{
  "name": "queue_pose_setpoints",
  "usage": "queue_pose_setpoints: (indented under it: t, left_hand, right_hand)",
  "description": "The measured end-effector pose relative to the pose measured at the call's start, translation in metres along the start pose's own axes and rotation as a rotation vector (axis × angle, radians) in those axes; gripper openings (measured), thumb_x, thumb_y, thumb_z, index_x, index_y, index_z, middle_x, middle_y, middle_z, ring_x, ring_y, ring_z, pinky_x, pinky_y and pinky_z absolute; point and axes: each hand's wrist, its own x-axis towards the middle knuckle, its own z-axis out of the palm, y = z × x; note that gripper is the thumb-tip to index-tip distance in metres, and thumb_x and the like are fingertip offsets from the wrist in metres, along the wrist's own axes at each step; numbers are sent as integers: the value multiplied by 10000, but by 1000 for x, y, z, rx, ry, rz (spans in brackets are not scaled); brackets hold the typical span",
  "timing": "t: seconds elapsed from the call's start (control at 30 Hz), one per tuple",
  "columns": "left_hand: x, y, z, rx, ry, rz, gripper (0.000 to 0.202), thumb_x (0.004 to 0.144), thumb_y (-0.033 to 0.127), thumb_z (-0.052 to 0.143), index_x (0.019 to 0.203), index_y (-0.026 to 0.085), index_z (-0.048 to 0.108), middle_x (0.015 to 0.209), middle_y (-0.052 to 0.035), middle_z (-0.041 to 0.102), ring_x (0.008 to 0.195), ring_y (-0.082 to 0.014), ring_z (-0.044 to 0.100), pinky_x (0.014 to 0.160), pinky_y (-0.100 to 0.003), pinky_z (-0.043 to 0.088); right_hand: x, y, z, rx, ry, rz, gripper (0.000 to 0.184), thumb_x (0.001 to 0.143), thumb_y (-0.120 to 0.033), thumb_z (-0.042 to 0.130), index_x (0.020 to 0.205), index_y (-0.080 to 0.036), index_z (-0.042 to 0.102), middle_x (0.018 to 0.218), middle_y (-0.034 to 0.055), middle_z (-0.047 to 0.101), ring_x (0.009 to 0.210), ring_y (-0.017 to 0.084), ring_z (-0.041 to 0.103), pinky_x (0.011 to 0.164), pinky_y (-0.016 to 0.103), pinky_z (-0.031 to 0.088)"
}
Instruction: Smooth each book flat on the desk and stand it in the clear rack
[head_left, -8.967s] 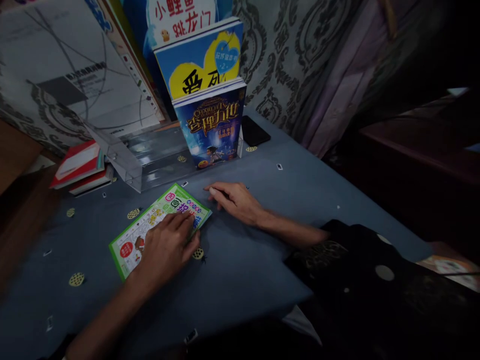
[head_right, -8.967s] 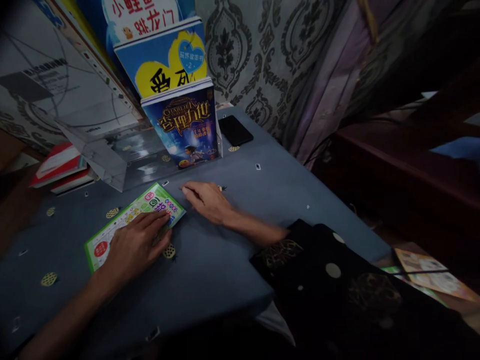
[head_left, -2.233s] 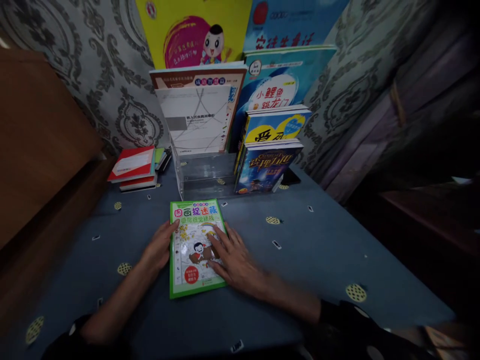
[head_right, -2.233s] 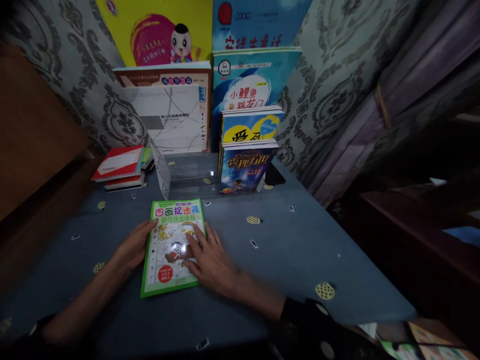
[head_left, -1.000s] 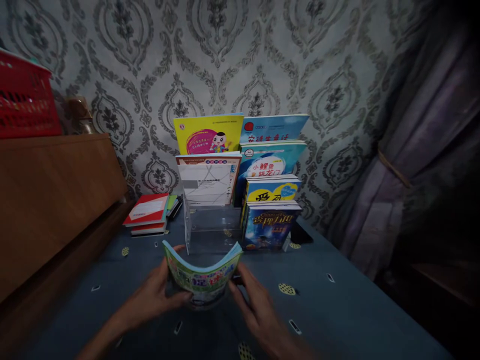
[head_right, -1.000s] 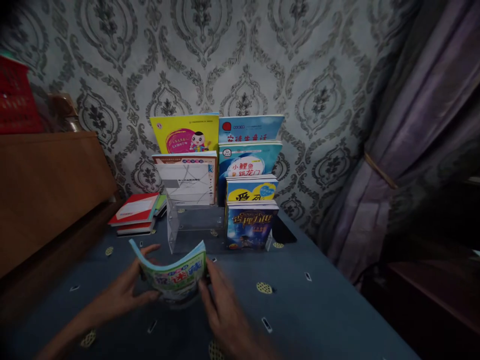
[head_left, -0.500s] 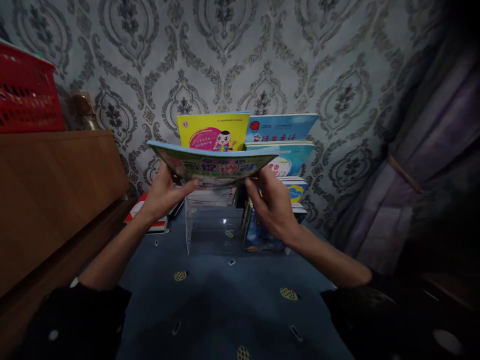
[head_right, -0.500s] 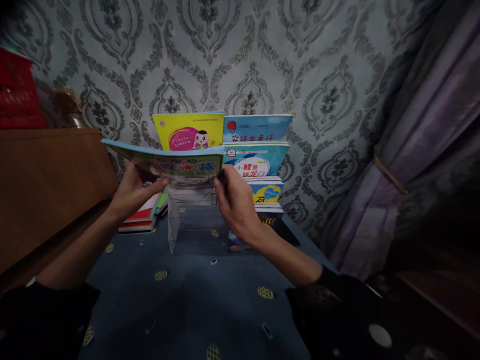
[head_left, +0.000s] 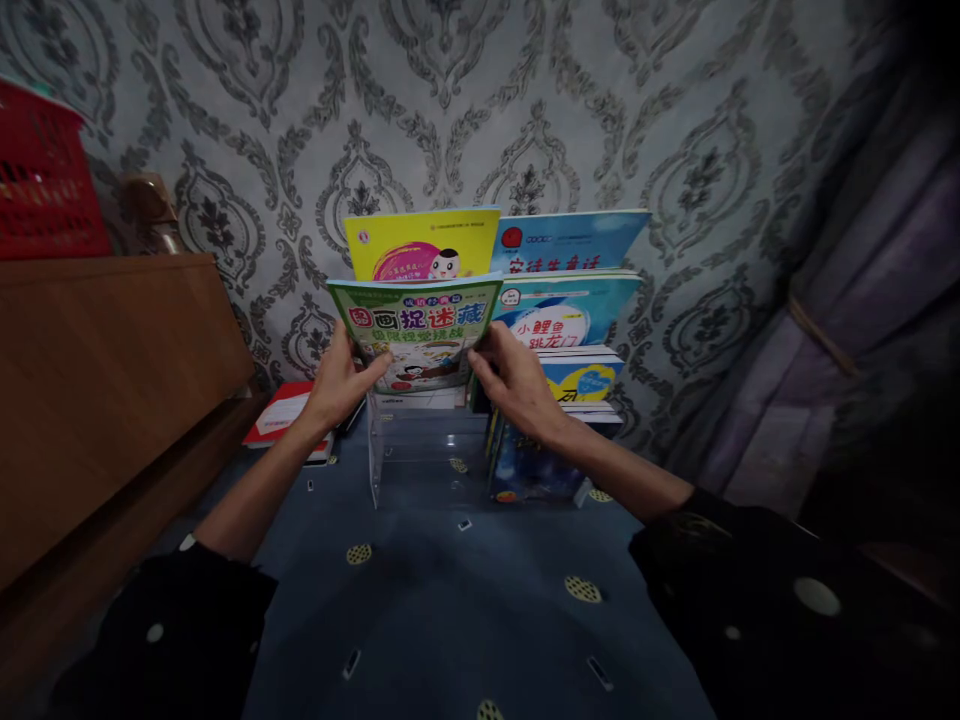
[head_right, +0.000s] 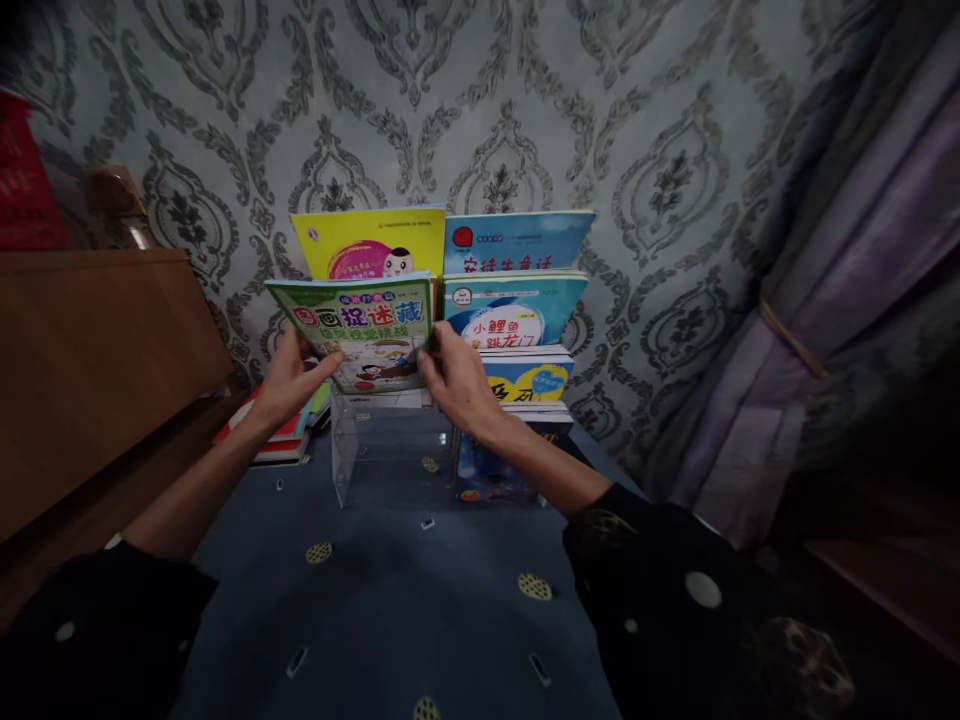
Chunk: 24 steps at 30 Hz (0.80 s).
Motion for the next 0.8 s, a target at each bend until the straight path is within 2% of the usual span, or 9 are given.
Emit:
queue_pose_setpoints:
  t: [0.17,0.27,0.37,0.47,0.57,0.67,0.8]
  left_hand:
    - [-6,-3,5,169,46,-29,469,853,335,659,1244,180,453,1136,-107,665,1055,-272,650,964,-446,507]
    - [-9,-2,9,273,91,-34,421,868,301,610,1232,177,436,1071,-94,658,967,-257,651,885,-413,521]
    - [-10,-3,14,340,124,-4,382,891,282,546,1238,166,435,1078,-108,628,999,-263,629,895,-409,505]
    - [-10,-5,18,401,150,31,351,910,290,500,1230,155,451,1116,-137,588,1071,-287,586,950,-443,477]
    - [-8,-7,20,420,143,25,304,914,294,473,1186,159,474,1103,-138,579,1096,-298,563,977,-462,458]
    - [-8,-6,22,389,97,-28,227,926,293,430,1113,175,482,1037,-125,611,1041,-297,597,939,-452,478]
    - [-7,-2,24,322,60,-106,240,920,314,419,1122,189,457,1031,-137,648,979,-316,642,886,-452,501]
  right_hand:
    - [1,7,0,-74,-24,-16,356,902,-231,510,1252,-186,554,1067,114,640,998,272,625,887,476,548]
    - [-4,6,-1,-140,33,-59,515,907,-214,473,1421,-182,462,1164,147,605,1079,303,606,935,520,536]
    - [-10,2,-2,-198,50,-82,576,921,-222,442,1494,-192,392,1218,165,585,1131,333,584,960,544,524]
    - [-14,-1,-4,-232,50,-83,559,924,-236,457,1480,-210,406,1254,160,564,1129,319,581,971,533,518]
    - [-13,-1,-7,-230,41,-55,483,916,-242,477,1397,-205,497,1150,137,582,1044,286,602,921,488,542]
    - [-7,3,-11,-208,-2,-1,376,900,-262,511,1253,-174,603,1011,110,603,921,251,625,855,435,556]
    - [2,9,-11,-111,-48,104,315,848,-251,582,1145,-156,631,913,82,660,814,215,646,771,385,564]
